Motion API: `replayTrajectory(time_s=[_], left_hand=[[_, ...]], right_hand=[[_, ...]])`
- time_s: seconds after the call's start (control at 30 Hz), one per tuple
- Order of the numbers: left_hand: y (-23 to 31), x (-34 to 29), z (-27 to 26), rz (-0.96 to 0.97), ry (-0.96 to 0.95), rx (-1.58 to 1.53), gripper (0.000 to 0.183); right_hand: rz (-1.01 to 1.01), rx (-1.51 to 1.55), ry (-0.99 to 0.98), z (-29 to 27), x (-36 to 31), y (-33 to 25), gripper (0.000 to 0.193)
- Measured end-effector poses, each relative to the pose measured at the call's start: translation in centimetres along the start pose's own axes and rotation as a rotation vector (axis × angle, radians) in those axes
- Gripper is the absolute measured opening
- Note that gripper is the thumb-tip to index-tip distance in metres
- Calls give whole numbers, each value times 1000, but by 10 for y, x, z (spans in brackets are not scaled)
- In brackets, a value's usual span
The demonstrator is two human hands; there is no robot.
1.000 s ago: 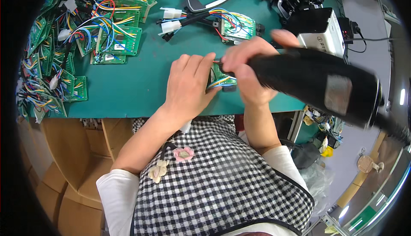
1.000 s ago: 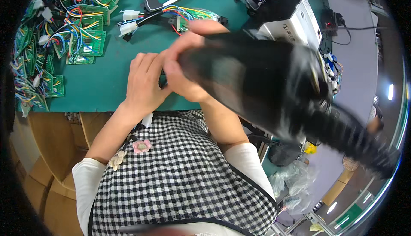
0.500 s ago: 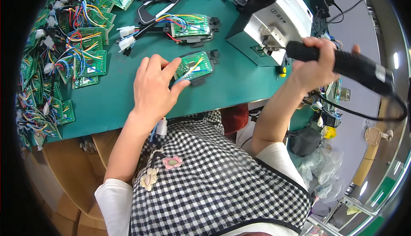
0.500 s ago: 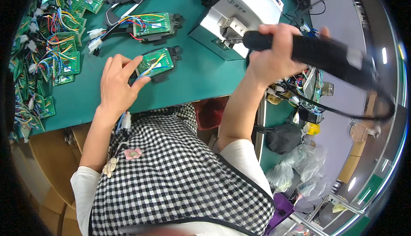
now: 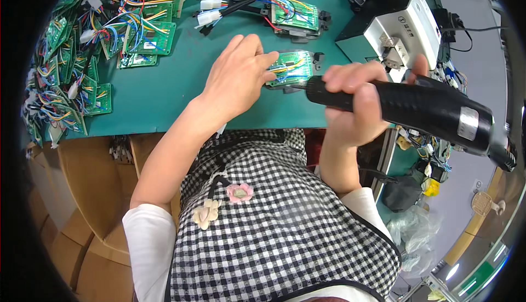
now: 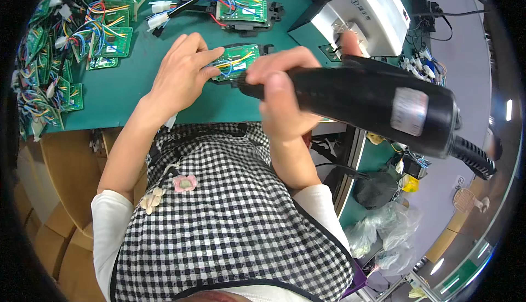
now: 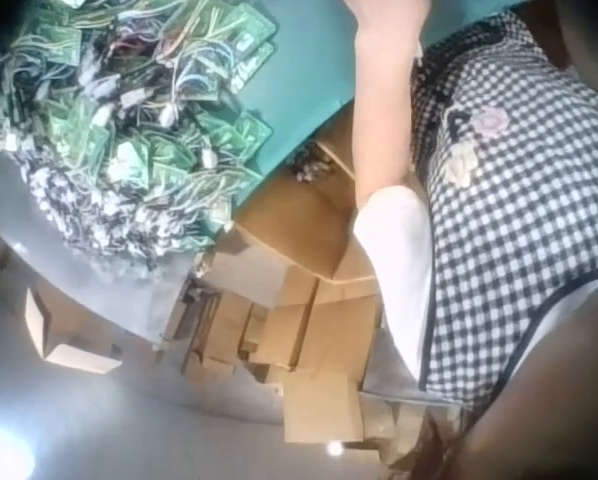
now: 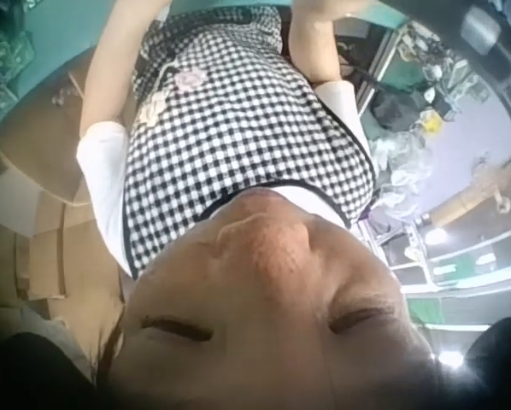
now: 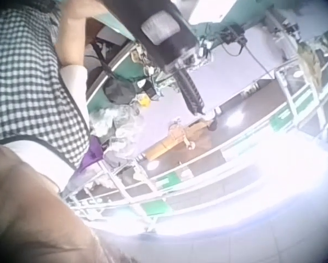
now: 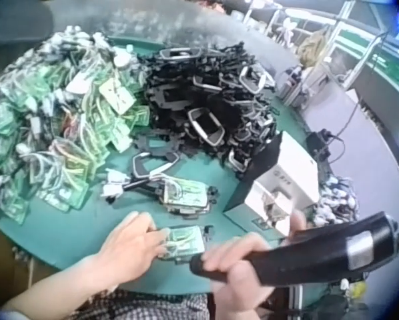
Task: The person assembles small electronic circuit boards into plastic housings by securing them with screws using an electric screwdriver.
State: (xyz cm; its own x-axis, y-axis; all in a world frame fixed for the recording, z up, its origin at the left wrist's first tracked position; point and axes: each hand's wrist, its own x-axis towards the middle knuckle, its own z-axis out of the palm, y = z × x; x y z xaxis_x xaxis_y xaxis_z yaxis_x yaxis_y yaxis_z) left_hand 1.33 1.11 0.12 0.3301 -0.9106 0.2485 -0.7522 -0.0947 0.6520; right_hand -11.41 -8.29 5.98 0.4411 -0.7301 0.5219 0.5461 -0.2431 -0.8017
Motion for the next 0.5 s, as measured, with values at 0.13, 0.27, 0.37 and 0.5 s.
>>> replayTrajectory(time_s=[0.13, 0.27, 0.37, 0.5], left_hand=[[-1, 0, 4, 13, 51, -59, 36], [0, -1, 4, 10, 57, -99, 36], [1, -1, 6, 3, 65, -106, 34], [2, -1, 3, 33, 51, -45, 33]], right_hand=[[68, 34, -63, 10, -4, 8, 85], [80, -2, -114, 12, -3, 12, 85], [69, -26, -122, 12, -1, 22, 63], [174, -26, -477, 3, 9, 26, 69]])
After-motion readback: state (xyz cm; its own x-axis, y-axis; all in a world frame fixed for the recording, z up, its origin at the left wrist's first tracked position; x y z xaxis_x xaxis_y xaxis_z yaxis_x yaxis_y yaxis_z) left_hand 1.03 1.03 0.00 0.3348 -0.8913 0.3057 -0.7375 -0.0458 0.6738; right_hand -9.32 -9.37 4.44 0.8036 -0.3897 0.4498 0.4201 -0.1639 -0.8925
